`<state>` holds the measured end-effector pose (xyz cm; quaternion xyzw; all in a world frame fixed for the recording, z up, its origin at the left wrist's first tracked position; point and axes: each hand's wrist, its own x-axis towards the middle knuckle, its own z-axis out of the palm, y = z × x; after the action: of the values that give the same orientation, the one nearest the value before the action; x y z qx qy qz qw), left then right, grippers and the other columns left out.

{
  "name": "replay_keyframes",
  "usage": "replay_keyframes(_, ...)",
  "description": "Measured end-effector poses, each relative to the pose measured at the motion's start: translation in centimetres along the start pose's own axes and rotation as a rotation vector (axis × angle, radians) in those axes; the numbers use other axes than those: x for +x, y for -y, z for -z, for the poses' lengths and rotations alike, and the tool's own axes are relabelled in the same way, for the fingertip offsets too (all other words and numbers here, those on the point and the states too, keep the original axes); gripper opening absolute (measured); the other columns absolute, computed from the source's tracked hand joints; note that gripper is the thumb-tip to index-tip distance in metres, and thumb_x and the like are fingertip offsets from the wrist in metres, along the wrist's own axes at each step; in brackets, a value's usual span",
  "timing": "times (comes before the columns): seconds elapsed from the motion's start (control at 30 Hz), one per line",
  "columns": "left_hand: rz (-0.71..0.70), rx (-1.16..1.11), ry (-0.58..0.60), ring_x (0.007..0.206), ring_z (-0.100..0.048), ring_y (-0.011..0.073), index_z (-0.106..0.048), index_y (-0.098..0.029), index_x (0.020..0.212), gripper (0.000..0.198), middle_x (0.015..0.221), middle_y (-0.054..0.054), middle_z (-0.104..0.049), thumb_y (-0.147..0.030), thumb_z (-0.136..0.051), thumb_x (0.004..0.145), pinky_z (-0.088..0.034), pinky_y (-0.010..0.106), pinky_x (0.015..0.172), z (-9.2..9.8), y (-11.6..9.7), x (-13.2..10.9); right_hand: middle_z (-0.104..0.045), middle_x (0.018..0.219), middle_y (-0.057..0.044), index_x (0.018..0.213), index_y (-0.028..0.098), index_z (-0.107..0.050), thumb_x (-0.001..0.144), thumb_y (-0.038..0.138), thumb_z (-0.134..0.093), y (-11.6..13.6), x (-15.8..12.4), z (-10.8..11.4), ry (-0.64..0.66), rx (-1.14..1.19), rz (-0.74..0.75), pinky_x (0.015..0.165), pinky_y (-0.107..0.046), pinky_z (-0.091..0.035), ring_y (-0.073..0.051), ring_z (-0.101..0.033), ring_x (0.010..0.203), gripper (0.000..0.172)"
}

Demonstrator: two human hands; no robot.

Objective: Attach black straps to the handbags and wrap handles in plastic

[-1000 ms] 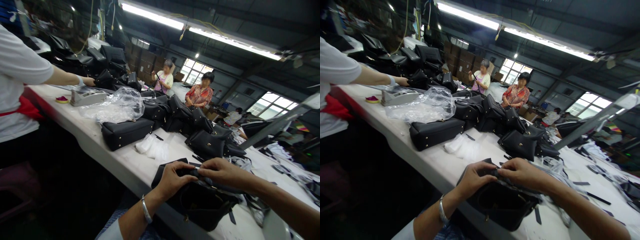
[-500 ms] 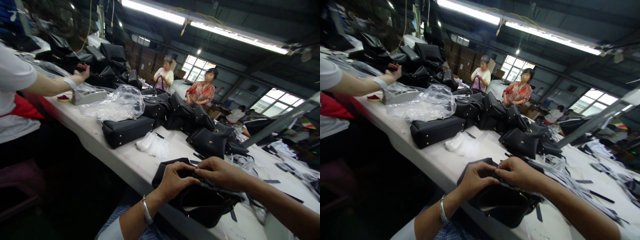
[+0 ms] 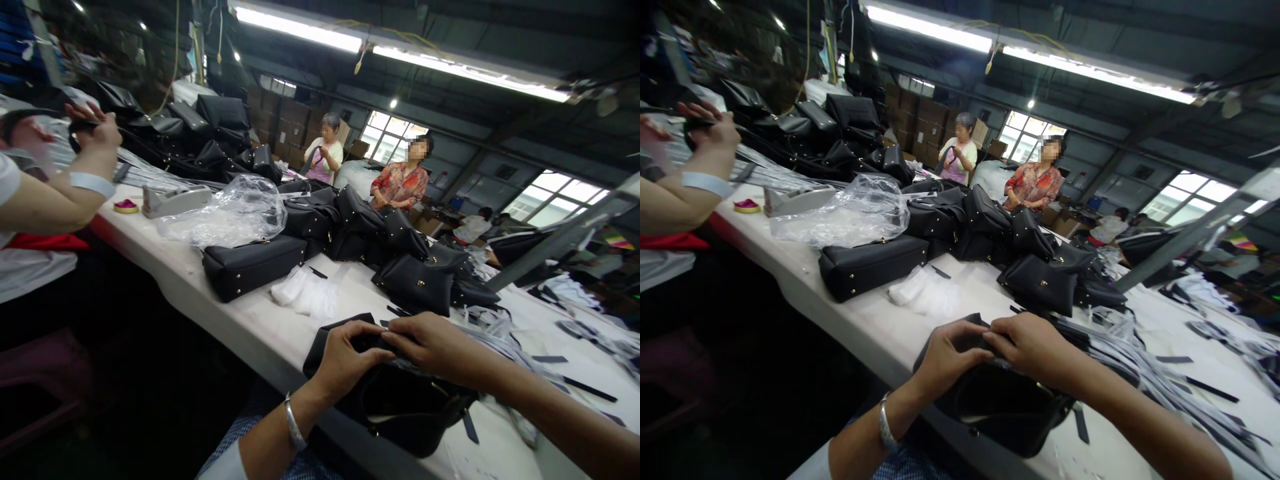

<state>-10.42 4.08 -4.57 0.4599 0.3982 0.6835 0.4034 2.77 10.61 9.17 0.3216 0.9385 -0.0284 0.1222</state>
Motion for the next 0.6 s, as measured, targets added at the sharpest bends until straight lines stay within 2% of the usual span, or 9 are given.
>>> replay_keyframes(0.1, -0.033, 0.068, 0.014, 0.098, -0.071, 0.0228, -0.079, -0.023, 0.104, 0.028, 0.103, 0.003, -0.078, -0.019, -0.082, 0.076, -0.053, 0.031, 0.094, 0.7, -0.6, -0.2, -0.072, 0.079, -0.005, 0.093, 0.021, -0.07, 0.1, 0.04, -0.049, 0.4, -0.3, -0.6, -0.093, -0.147, -0.037, 0.061, -0.03, -0.038, -0.023, -0.067, 0.072, 0.029)
replay_keyframes(0.17, -0.076, 0.129, 0.011, 0.107, -0.069, 0.0225, -0.077, -0.026, 0.11, 0.031, 0.111, 0.002, -0.076, -0.019, -0.079, 0.08, -0.05, 0.032, 0.1, 1.3, -1.1, -0.4, -0.073, 0.094, -0.009, 0.107, 0.021, -0.069, 0.096, 0.045, -0.056, 0.4, -0.7, -0.8, -0.199, -0.211, -0.015, 0.07, -0.036, -0.044, -0.029, -0.068, 0.084, 0.029)
replay_keyframes(0.27, -0.112, 0.192, -0.024, 0.113, -0.066, 0.0226, -0.077, -0.026, 0.11, 0.03, 0.115, 0.002, -0.075, -0.017, -0.078, 0.081, -0.047, 0.033, 0.105, 1.9, -1.8, -0.6, -0.074, 0.099, -0.009, 0.107, 0.021, -0.071, 0.094, 0.04, -0.062, 0.3, -1.0, -1.0, -0.275, -0.225, 0.097, 0.084, -0.042, -0.049, -0.029, -0.069, 0.092, 0.025)
replay_keyframes(0.37, -0.036, 0.138, -0.062, 0.109, -0.067, 0.0236, -0.078, -0.023, 0.105, 0.028, 0.111, 0.004, -0.076, -0.015, -0.079, 0.078, -0.049, 0.034, 0.102, 2.0, -2.3, -0.7, -0.076, 0.093, -0.008, 0.104, 0.022, -0.073, 0.092, 0.033, -0.066, 0.1, -1.2, -1.2, -0.256, -0.187, 0.146, 0.092, -0.045, -0.05, -0.028, -0.071, 0.092, 0.018)
replay_keyframes(0.47, 0.043, 0.036, -0.069, 0.099, -0.071, 0.0238, -0.078, -0.02, 0.099, 0.024, 0.103, 0.006, -0.077, -0.017, -0.08, 0.076, -0.054, 0.034, 0.095, 1.7, -2.7, -0.6, -0.078, 0.095, -0.006, 0.106, 0.023, -0.074, 0.085, 0.028, -0.074, 0.1, -1.2, -1.1, -0.223, -0.146, 0.152, 0.104, -0.05, -0.045, -0.028, -0.072, 0.093, 0.021)
replay_keyframes(0.6, 0.12, -0.044, -0.051, 0.087, -0.072, 0.0216, -0.077, -0.017, 0.09, 0.016, 0.09, 0.005, -0.078, -0.019, -0.08, 0.074, -0.057, 0.03, 0.083, 1.5, -2.7, -0.5, -0.078, 0.094, -0.003, 0.101, 0.024, -0.074, 0.085, 0.026, -0.074, 0.5, -1.3, -0.7, -0.172, -0.106, 0.13, 0.109, -0.051, -0.041, -0.026, -0.072, 0.094, 0.016)
